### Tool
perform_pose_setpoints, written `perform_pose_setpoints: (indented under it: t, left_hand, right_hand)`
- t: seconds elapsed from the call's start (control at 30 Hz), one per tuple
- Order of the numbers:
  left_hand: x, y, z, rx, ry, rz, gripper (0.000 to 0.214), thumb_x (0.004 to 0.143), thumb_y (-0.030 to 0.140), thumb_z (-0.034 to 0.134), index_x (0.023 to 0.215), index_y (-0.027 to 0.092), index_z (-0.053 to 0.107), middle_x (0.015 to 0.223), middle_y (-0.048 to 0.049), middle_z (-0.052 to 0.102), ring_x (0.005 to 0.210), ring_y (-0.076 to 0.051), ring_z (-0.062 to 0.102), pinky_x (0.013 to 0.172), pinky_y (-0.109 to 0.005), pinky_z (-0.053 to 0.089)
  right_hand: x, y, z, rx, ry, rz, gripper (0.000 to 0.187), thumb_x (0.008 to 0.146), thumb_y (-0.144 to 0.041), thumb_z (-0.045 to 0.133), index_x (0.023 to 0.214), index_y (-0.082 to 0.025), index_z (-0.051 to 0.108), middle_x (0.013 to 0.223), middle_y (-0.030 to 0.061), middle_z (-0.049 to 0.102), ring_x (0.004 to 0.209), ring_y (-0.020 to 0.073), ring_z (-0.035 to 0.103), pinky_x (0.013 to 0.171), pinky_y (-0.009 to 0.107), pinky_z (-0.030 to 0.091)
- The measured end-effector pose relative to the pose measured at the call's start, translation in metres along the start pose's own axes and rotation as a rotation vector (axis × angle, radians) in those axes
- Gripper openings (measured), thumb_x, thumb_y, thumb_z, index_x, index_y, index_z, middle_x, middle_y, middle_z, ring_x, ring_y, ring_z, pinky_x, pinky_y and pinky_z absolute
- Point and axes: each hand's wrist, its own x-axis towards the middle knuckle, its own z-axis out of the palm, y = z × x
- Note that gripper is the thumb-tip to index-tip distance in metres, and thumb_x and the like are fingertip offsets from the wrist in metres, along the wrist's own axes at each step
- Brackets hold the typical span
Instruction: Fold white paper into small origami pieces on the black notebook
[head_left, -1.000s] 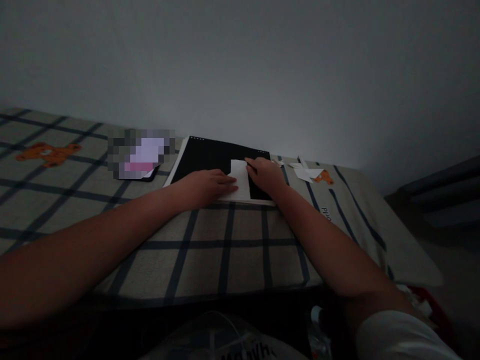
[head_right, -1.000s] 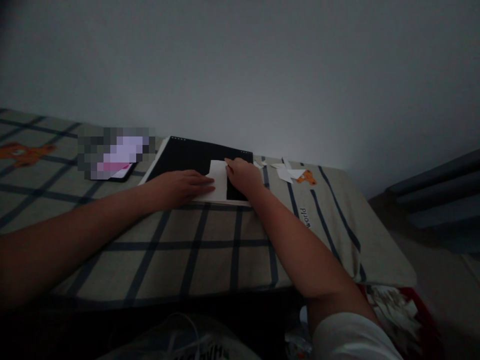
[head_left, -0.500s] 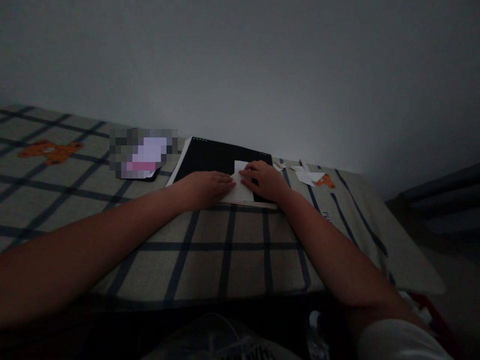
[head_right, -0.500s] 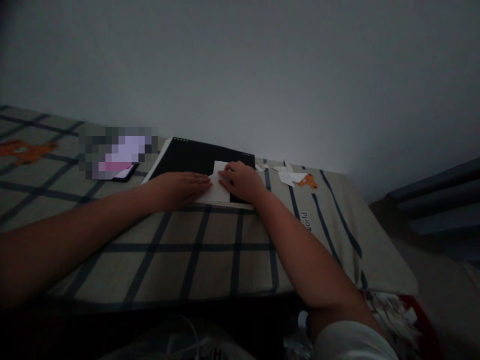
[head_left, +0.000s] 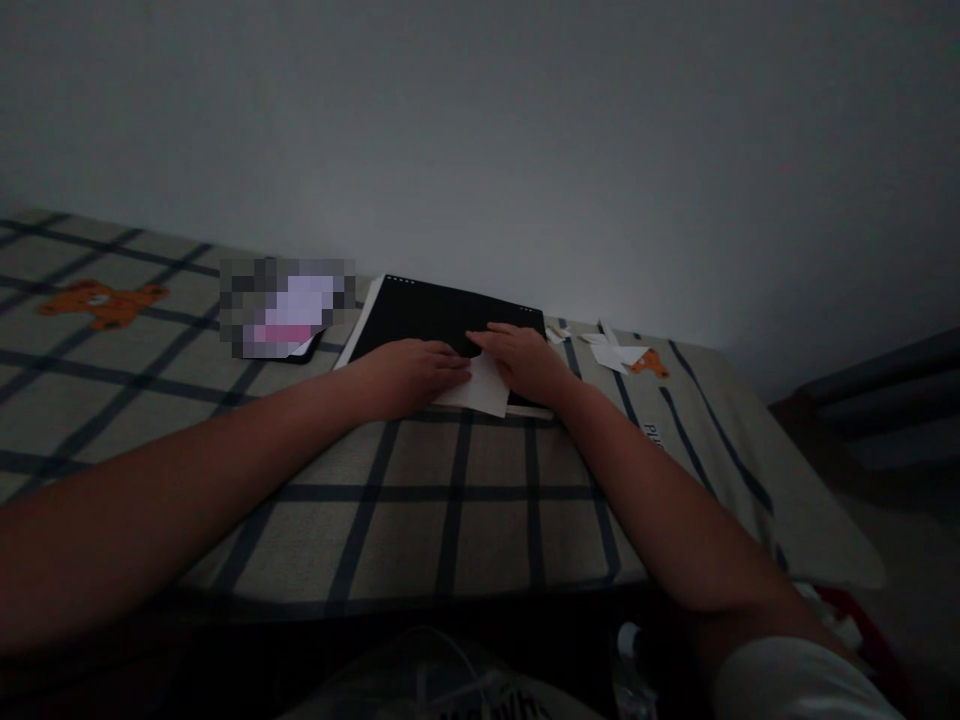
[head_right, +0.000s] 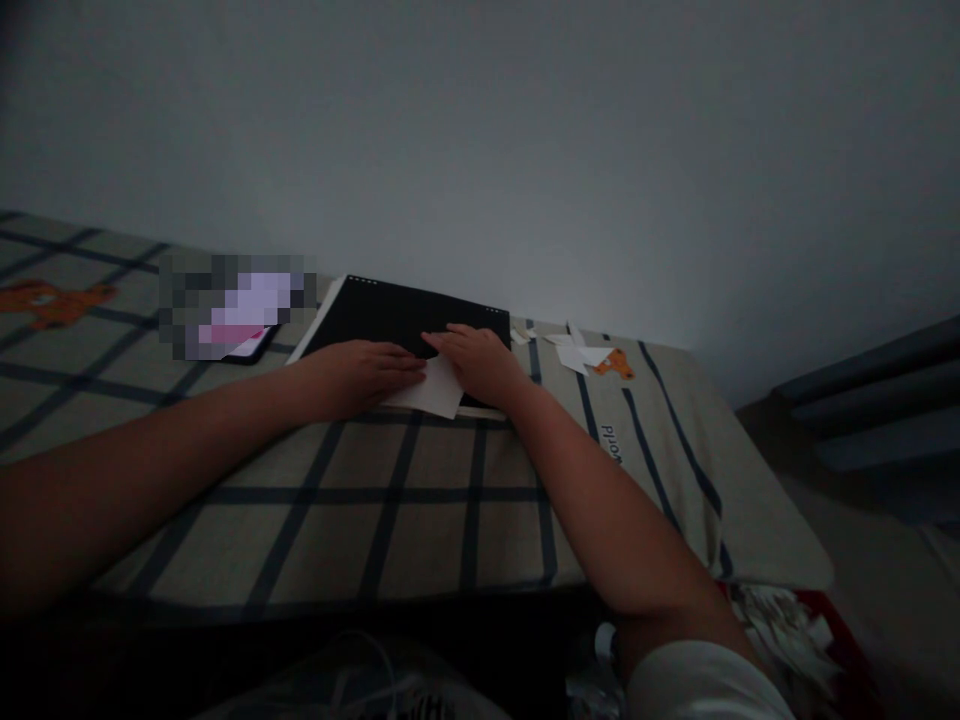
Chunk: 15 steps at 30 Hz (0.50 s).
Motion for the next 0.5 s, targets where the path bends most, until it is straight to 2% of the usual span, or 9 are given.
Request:
perform_pose_setpoints:
  t: [0.23, 0.3, 0.43, 0.5]
  left_hand:
    - [0.0004, 0.0022, -0.0041, 0.019, 0.003, -0.039, 0.041, 0.092, 0.017, 0.048, 0.130, 0.022, 0.060, 0.137, -0.0055, 0.061, 0.124, -0.024, 0.054, 0.091, -0.035, 0.045]
    - [0.0000, 0.0009, -0.0024, 0.017, 0.017, -0.031, 0.040, 0.092, 0.018, 0.048, 0.129, 0.023, 0.061, 0.135, -0.0055, 0.062, 0.123, -0.024, 0.055, 0.090, -0.035, 0.045]
    - [-0.0010, -0.0013, -0.0009, 0.012, 0.028, -0.014, 0.038, 0.094, 0.018, 0.046, 0.129, 0.022, 0.061, 0.134, -0.0060, 0.063, 0.124, -0.024, 0.054, 0.091, -0.034, 0.045]
    - [-0.0014, -0.0014, -0.0016, 0.006, 0.028, -0.011, 0.038, 0.094, 0.019, 0.045, 0.128, 0.022, 0.061, 0.134, -0.0062, 0.063, 0.124, -0.024, 0.054, 0.091, -0.034, 0.045]
  right_hand:
    - [-0.0004, 0.0047, -0.0039, -0.068, 0.034, -0.007, 0.053, 0.090, -0.006, 0.042, 0.139, -0.022, 0.053, 0.123, 0.0088, 0.065, 0.116, 0.0246, 0.052, 0.097, 0.042, 0.037]
    - [-0.0007, 0.0056, -0.0044, -0.087, 0.037, -0.014, 0.052, 0.091, -0.007, 0.042, 0.139, -0.023, 0.053, 0.126, 0.0087, 0.064, 0.117, 0.0254, 0.051, 0.097, 0.043, 0.037]
    - [-0.0011, 0.0061, -0.0004, -0.082, -0.015, -0.052, 0.056, 0.092, -0.006, 0.040, 0.144, -0.025, 0.046, 0.142, 0.0049, 0.055, 0.133, 0.0255, 0.040, 0.101, 0.043, 0.036]
    - [-0.0009, 0.0057, 0.0015, -0.084, -0.036, -0.054, 0.057, 0.092, -0.006, 0.039, 0.145, -0.026, 0.044, 0.143, 0.0040, 0.055, 0.134, 0.0244, 0.040, 0.101, 0.043, 0.035]
